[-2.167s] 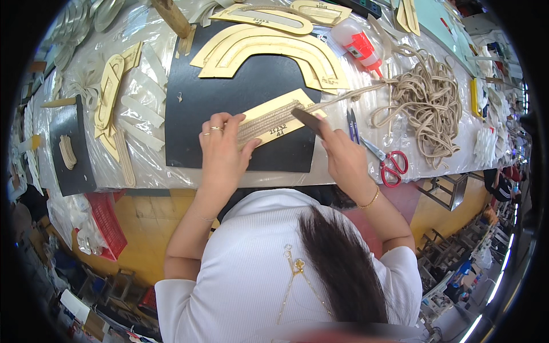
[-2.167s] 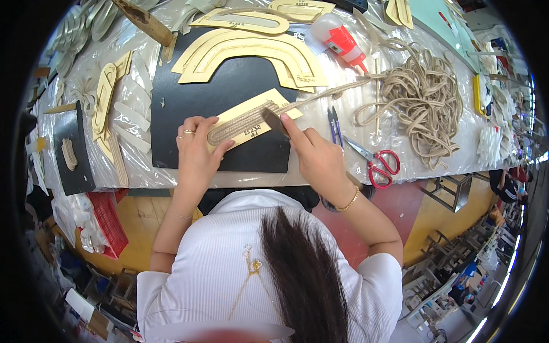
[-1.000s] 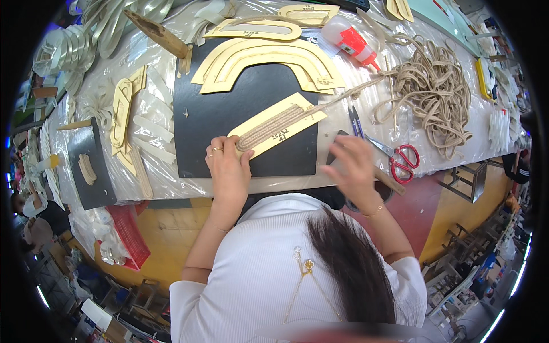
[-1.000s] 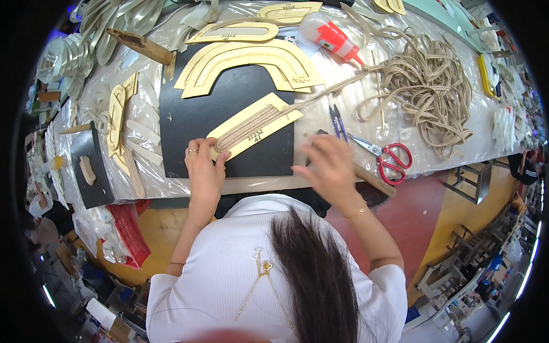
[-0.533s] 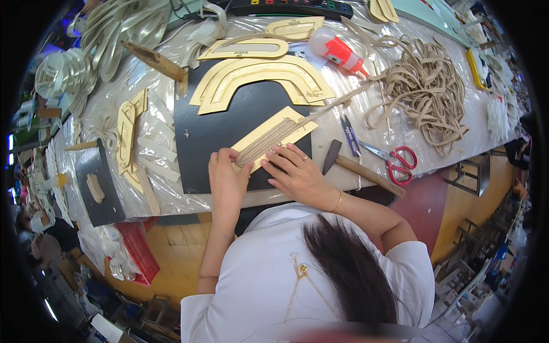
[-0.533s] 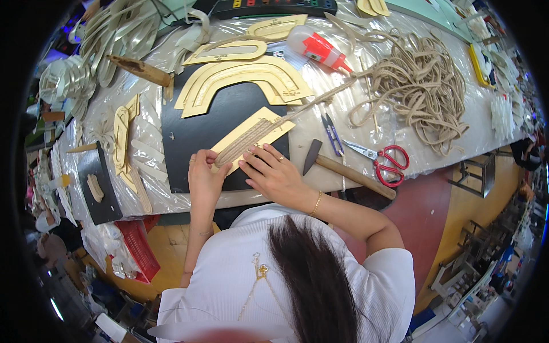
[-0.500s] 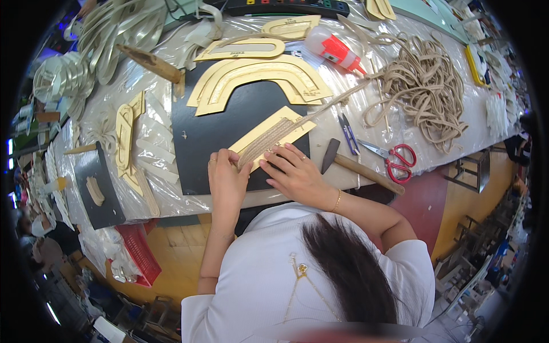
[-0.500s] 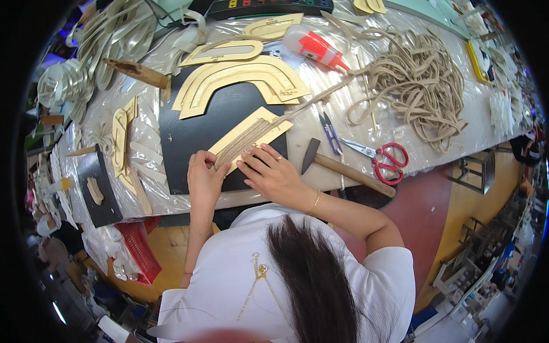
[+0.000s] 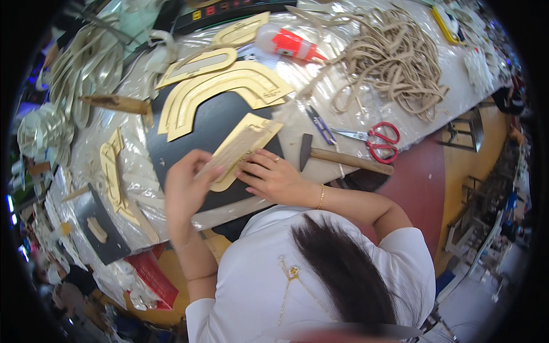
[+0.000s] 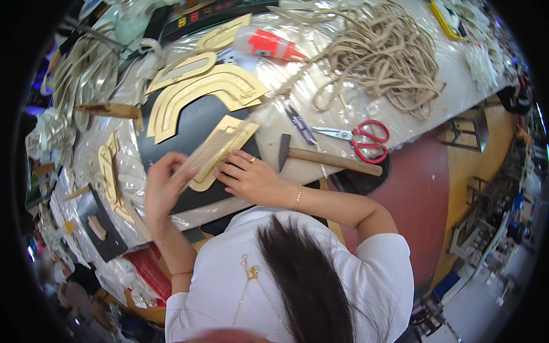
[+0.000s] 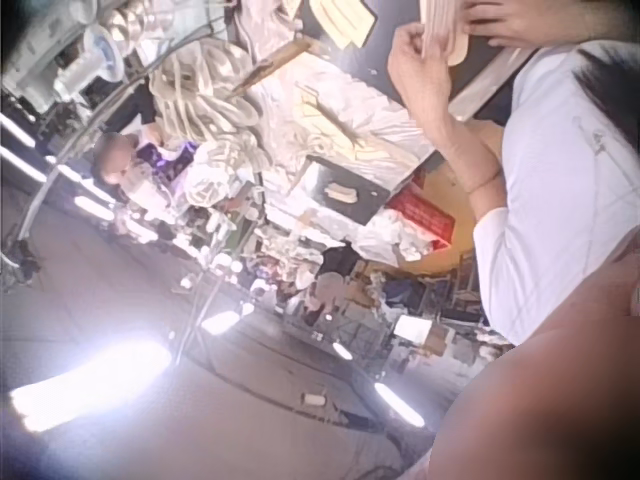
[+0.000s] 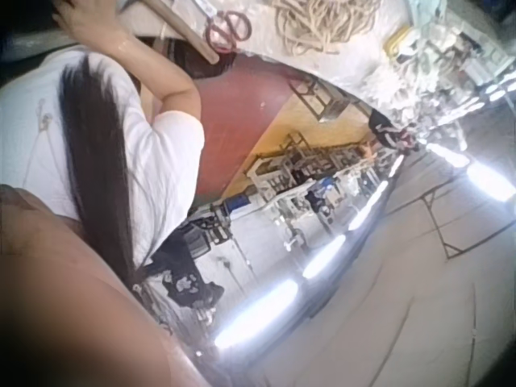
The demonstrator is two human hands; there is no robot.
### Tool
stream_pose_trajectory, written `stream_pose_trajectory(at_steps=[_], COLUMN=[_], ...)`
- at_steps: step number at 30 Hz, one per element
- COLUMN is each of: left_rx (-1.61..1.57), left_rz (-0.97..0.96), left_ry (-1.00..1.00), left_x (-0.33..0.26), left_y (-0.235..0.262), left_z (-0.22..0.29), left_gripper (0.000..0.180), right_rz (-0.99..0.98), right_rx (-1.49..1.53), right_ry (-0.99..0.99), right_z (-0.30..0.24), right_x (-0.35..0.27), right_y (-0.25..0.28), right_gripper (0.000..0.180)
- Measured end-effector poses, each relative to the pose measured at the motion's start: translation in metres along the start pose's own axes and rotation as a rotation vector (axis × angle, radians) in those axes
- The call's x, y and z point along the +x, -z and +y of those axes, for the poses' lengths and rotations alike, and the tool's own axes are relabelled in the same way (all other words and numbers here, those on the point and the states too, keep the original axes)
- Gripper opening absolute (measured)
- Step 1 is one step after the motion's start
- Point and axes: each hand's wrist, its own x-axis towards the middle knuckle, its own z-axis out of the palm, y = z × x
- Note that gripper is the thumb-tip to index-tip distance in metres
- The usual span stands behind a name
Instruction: The person assembles a U-shaped wooden craft part by applying glue, inserting a cord, and trimming excess. They repeat the process on a second identical part, using scissors and a glue bottle throughout.
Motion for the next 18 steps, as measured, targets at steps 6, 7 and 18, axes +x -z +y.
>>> stream_pose_trajectory(at_steps=[6,7,18], left_rx=[-0.006,0.092,0.571], left_rz=[-0.084,-0.11,0.113], left_ry=[0.204,0.122,-0.274], left_x=[0.017,0.022,0.063], left_y=[0.021,0.018,-0.04], left_z=[-0.024,-0.031,0.0], left_gripper=[0.023,0.025,0.038], right_rz=[0.079,0.085,-0.157], right_rx=[0.122,0.075,-0.438], right_ry=[-0.165,-0.279,-0.785], right_z=[0.02,0.028,0.078], right_x=[-0.02,-0.032,-0.141], right_y=[0.059,0.081,0.163], right_gripper=[0.039,0.036,0.052])
